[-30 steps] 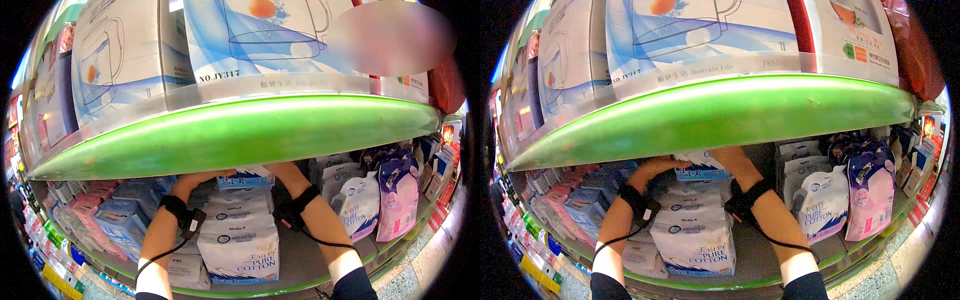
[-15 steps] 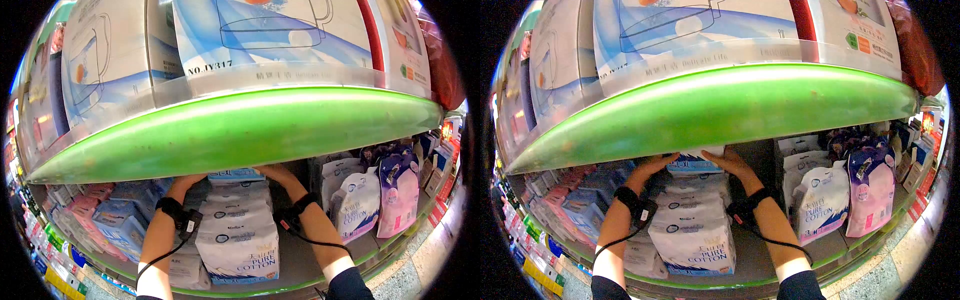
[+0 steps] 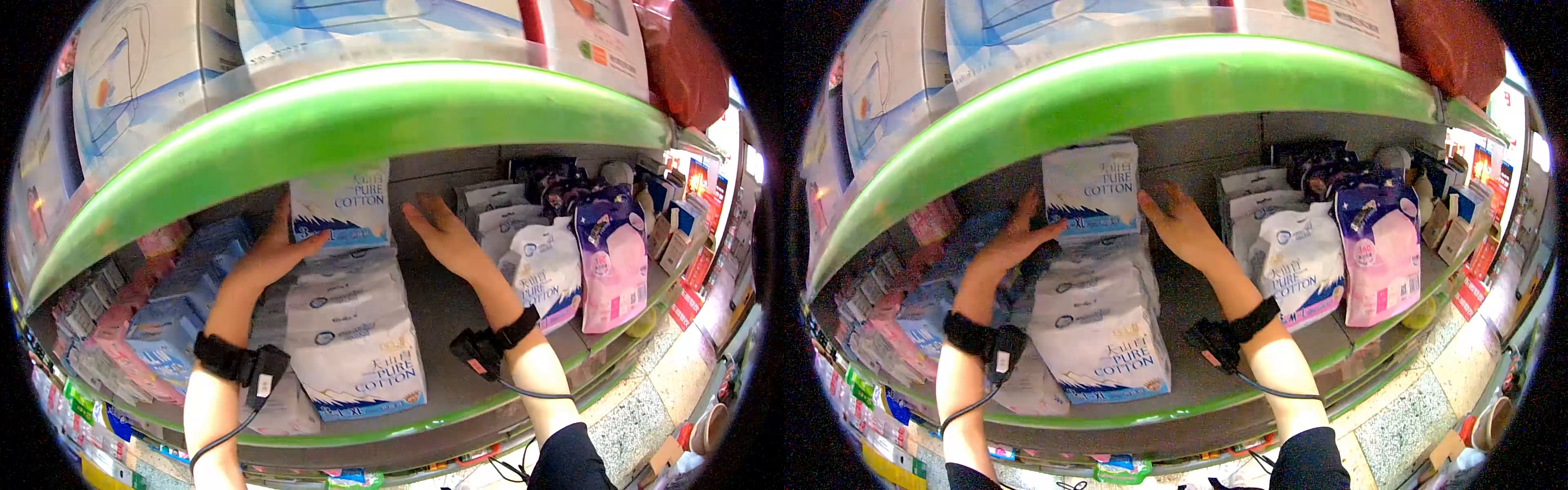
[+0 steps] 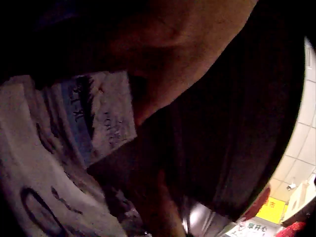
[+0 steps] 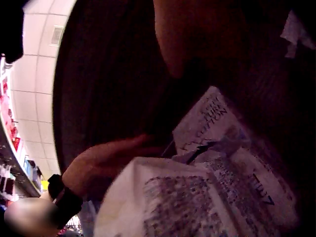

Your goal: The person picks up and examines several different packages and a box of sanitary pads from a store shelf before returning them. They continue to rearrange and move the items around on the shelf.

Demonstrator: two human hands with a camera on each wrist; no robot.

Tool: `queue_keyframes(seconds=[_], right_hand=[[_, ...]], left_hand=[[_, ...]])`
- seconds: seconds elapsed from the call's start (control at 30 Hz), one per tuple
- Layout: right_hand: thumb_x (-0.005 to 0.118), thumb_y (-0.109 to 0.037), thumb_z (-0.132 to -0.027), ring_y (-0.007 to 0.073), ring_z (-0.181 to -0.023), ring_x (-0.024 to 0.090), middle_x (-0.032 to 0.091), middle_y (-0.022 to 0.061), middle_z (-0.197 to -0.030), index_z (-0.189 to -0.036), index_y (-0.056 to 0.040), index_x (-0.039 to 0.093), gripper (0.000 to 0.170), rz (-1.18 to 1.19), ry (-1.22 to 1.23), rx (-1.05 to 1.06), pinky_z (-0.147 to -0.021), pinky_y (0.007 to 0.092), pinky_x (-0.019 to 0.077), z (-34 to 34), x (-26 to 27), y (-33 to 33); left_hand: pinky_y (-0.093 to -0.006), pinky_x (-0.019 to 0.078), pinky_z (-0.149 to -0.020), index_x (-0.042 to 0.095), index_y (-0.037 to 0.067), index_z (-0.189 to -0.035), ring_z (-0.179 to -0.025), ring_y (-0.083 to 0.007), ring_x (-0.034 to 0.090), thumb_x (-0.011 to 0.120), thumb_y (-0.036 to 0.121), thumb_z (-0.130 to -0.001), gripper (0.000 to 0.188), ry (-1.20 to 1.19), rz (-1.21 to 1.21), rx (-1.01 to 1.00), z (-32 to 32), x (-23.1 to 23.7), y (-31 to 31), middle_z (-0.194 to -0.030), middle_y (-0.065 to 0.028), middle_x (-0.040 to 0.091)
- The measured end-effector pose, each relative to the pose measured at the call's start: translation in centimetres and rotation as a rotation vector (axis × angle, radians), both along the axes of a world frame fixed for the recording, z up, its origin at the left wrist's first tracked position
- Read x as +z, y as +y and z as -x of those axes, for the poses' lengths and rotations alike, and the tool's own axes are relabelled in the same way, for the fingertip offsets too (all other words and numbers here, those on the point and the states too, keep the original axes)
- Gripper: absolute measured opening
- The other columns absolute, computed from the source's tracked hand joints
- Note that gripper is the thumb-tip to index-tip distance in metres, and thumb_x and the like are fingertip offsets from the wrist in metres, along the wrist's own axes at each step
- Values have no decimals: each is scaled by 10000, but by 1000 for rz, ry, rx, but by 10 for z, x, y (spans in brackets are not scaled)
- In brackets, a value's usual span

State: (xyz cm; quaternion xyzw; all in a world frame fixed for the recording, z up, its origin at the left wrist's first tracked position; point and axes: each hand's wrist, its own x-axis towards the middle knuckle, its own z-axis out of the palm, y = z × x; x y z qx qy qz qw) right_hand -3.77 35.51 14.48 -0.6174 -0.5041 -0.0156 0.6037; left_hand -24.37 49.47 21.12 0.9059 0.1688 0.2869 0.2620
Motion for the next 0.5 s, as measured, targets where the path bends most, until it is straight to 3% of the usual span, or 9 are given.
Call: queue_keyframes(seconds=[0.03,0.07,0.13,0.2,0.23,0.33,0.4,0.5], right_hand=[[482,-429,-846,398,-1090,432,466,293,-1133,-1131,101,438,603,-57,-186,-127,-925,376,347,23,5,-33],[482,-429,-846,398,-1090,432,466,293,-1133,-1131,101,438,603,-59,-186,-126,-925,376,347,32,9,-42],[490,-281,-875,310,-1072,471,503,210,-1103,-1074,51,482,387,-58,-232,-104,-895,315,356,39,5,-66],[475,-253,-883,316,-1041,484,507,208,-1083,-1051,33,492,332,-75,-271,-131,-875,327,367,35,0,-75],[474,-243,-884,311,-1027,490,511,199,-1081,-1056,22,494,317,-113,-269,-113,-870,323,369,25,-1,-97],[453,-204,-897,236,-1050,480,533,137,-1088,-1098,-19,485,275,-201,-167,-200,-889,297,342,-14,-16,-136],[462,-178,-885,330,-1064,458,501,204,-1086,-1081,22,470,281,-203,-174,-224,-919,345,335,-27,-22,-154],[460,-172,-885,335,-1145,407,442,236,-1188,-1158,47,412,353,-143,-125,-304,-966,344,299,-62,-48,-194]], left_hand=[[-315,249,-1011,74,1,-1369,-1258,-304,277,672,327,-727,936,6,7,11,6,-1,-21,-1352,-232,273],[-345,250,-1017,128,23,-1363,-1250,-292,294,656,317,-747,863,-26,-9,-5,11,1,-30,-1333,-225,304],[-375,250,-1023,182,44,-1358,-1242,-280,312,639,307,-768,792,-37,-28,-8,18,4,-75,-1313,-217,335],[-375,326,-970,326,53,-1276,-1143,-234,422,648,192,-765,620,-143,146,-141,13,5,-117,-1179,-155,459],[-360,353,-942,396,45,-1194,-1102,-215,448,647,176,-761,517,-221,21,-213,-7,-8,-149,-1111,-120,490],[-372,357,-937,369,30,-1203,-1142,-234,414,657,189,-752,558,-249,127,-214,-51,-35,-195,-1186,-129,432],[-376,348,-944,298,34,-1253,-1179,-259,372,678,220,-740,665,-275,203,-207,-79,-59,-195,-1261,-149,363],[-397,317,-968,155,-4,-1317,-1223,-281,311,749,303,-661,936,-255,401,-99,-144,-110,-202,-1334,-212,255]])
